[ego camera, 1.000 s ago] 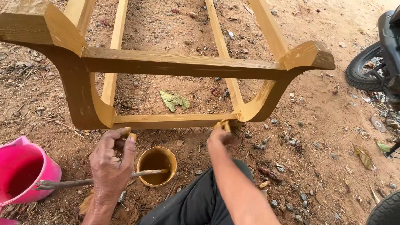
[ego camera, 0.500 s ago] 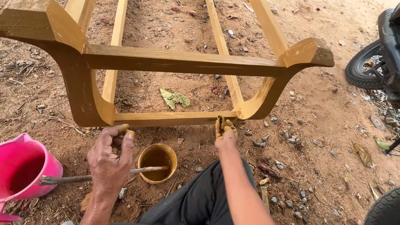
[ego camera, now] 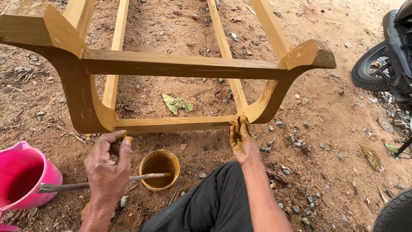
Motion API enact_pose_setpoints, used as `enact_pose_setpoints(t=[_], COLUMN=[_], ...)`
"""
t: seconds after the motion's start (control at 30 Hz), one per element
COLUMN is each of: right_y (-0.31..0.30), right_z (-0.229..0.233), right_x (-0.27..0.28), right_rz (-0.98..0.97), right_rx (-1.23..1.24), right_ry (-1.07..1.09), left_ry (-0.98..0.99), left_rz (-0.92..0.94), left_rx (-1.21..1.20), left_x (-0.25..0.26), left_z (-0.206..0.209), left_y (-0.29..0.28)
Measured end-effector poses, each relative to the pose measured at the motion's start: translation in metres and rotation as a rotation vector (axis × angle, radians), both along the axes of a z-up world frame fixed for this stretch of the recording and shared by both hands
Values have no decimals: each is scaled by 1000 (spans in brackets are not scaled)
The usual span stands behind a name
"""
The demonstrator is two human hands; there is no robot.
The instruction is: Applying stain to a wooden furniture frame using a cloth and a wooden stick.
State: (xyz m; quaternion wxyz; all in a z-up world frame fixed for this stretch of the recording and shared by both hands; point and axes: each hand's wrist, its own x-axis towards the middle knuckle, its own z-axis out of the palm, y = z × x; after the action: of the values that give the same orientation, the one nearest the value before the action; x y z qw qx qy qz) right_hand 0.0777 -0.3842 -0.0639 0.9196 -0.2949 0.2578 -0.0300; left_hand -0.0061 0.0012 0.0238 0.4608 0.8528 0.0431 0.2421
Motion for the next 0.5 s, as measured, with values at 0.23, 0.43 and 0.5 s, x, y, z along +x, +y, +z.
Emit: enact_pose_setpoints(t=[0.23, 0.43, 0.5], right_y=[-38, -96, -91], right_z=[-33, -85, -69], right_x=[13, 6, -3], right_rz=[-55, -63, -116], right_rx=[-133, -165, -244], right_ry=[277, 265, 269], left_ry=[-24, -36, -22], left_rz=[-3, -14, -12], left_rx=[31, 14, 45], left_x=[1, 2, 4], left_z=[-1, -3, -8], left_y=[1, 2, 2])
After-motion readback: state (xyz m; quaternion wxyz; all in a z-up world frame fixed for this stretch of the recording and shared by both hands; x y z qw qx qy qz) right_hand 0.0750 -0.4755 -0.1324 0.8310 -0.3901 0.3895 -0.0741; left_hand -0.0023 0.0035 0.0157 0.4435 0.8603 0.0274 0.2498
